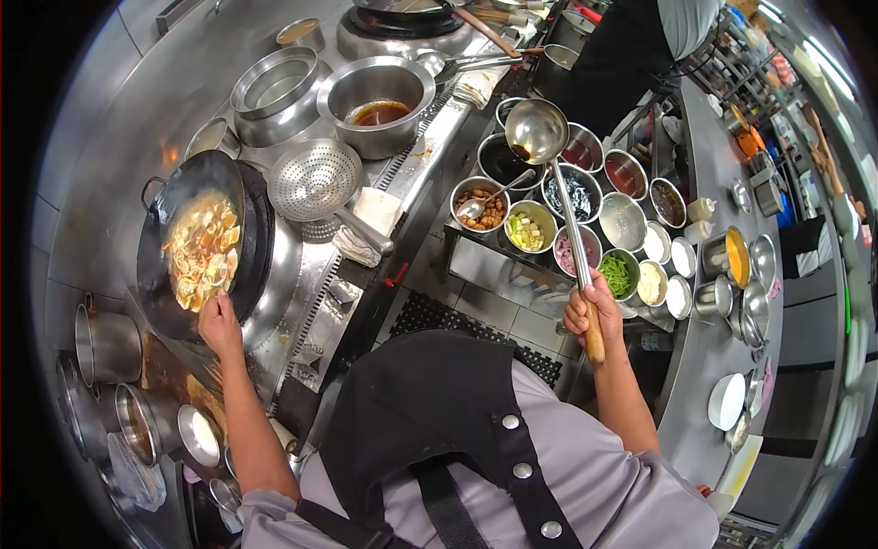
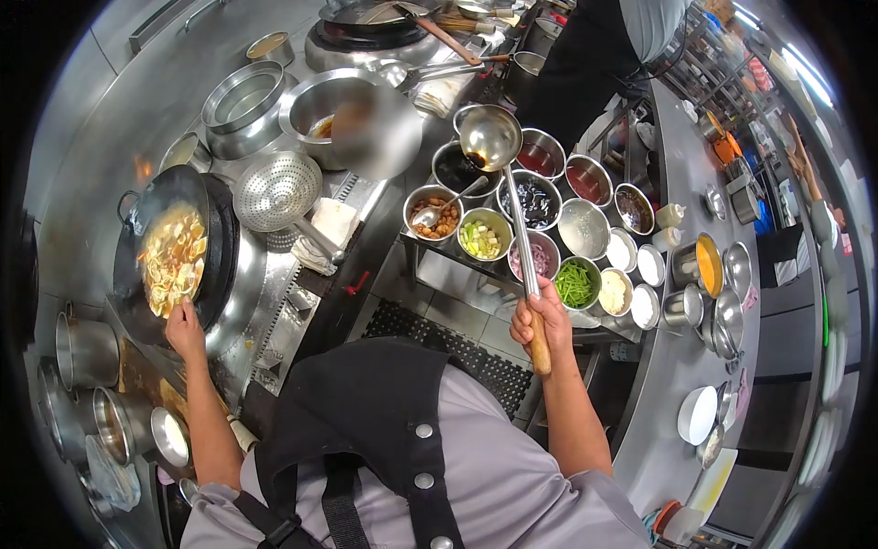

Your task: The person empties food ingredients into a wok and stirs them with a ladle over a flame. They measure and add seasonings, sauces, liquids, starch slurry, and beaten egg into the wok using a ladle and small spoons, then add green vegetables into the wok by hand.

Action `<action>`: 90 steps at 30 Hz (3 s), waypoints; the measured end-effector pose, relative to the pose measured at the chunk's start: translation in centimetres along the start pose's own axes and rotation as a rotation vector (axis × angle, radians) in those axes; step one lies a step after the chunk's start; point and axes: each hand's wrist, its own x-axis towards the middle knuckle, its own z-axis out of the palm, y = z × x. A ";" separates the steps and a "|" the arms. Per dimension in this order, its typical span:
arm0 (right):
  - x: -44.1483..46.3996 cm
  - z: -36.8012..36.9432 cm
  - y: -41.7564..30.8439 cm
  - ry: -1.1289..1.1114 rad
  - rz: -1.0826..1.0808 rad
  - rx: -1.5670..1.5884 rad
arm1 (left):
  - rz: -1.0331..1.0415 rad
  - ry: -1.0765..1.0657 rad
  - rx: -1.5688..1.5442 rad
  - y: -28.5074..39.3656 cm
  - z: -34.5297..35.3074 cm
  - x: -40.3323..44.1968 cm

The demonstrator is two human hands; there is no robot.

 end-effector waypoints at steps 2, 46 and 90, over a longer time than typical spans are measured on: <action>0.0 0.1 -0.1 -0.003 0.007 0.022 | 0.008 -0.002 0.012 -0.1 0.1 0.0; 2.3 25.1 12.3 -0.589 0.922 0.371 | -0.063 -0.027 -0.027 1.0 -4.9 -5.0; 0.5 -5.2 -7.3 -0.074 0.184 0.108 | -0.113 0.015 0.186 0.7 1.1 0.9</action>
